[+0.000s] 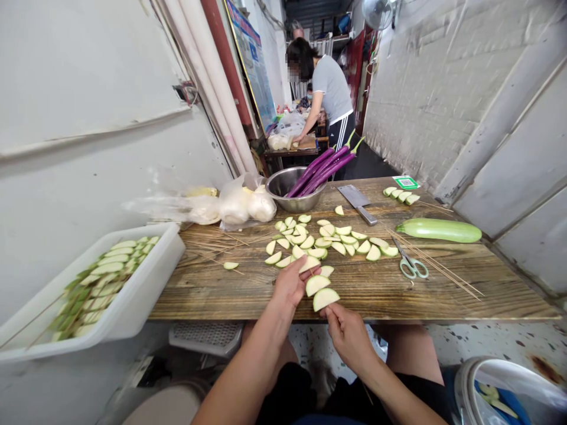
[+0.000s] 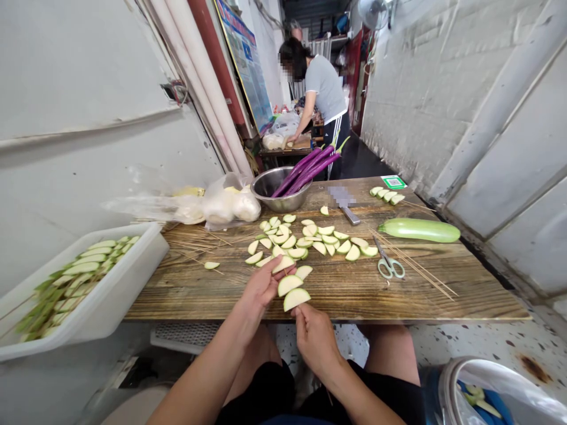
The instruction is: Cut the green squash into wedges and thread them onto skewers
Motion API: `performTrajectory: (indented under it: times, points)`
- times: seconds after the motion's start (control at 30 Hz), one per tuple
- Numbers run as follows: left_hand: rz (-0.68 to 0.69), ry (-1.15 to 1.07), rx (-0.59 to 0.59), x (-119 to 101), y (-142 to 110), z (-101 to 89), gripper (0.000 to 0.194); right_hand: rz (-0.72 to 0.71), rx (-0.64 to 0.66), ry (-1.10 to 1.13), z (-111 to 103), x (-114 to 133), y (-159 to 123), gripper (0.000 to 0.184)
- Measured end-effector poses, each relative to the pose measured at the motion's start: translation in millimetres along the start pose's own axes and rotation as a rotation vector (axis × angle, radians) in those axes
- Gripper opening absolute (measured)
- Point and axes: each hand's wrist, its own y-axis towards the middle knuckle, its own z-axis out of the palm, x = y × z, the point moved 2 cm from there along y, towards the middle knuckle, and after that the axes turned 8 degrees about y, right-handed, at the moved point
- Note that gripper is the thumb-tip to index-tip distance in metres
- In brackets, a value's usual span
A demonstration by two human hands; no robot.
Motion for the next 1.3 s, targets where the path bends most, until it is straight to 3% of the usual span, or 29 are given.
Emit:
performTrajectory:
  times: [1.3]
  points:
    - [0.041,0.020,0.000,18,5,-5.0,0.009,0.012,-0.047,-0.001,13,-15,7,0.028]
